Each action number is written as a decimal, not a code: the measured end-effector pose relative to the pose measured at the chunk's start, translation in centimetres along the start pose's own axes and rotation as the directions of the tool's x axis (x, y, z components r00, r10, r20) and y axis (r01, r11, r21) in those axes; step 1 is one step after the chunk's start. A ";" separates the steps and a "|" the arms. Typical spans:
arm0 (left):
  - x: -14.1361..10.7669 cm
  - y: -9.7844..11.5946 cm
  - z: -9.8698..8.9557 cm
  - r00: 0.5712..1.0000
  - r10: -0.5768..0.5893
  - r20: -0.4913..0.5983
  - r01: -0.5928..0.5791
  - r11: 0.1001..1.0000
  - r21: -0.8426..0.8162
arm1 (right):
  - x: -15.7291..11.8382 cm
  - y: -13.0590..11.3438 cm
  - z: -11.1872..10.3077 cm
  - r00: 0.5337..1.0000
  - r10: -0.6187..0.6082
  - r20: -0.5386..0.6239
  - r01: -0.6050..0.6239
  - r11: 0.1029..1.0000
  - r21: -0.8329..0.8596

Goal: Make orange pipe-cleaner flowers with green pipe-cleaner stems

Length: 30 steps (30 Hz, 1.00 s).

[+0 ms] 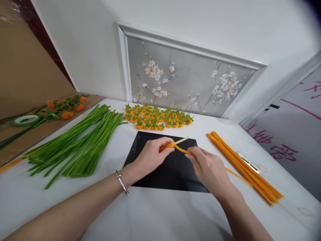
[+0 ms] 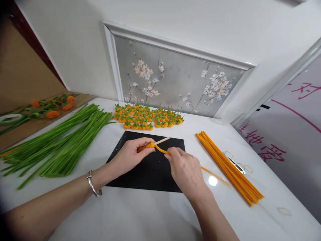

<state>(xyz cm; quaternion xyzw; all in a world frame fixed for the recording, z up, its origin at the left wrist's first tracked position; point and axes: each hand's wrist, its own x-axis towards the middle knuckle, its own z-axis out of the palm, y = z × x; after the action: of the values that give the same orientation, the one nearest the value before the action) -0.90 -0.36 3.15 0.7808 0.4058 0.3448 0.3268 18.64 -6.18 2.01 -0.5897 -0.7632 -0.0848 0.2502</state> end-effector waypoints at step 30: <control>-1.2 -0.4 1.5 0.800 0.556 0.224 -0.599 0.728 0.334 | 1.2 2.3 -0.4 0.974 0.036 0.226 -0.163 0.802 0.575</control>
<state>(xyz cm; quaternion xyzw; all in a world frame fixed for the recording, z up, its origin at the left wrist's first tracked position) -0.42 -1.58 1.70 0.9343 0.1838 0.2988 0.0633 20.74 -4.67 2.54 -0.5279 -0.7409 0.2302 0.3456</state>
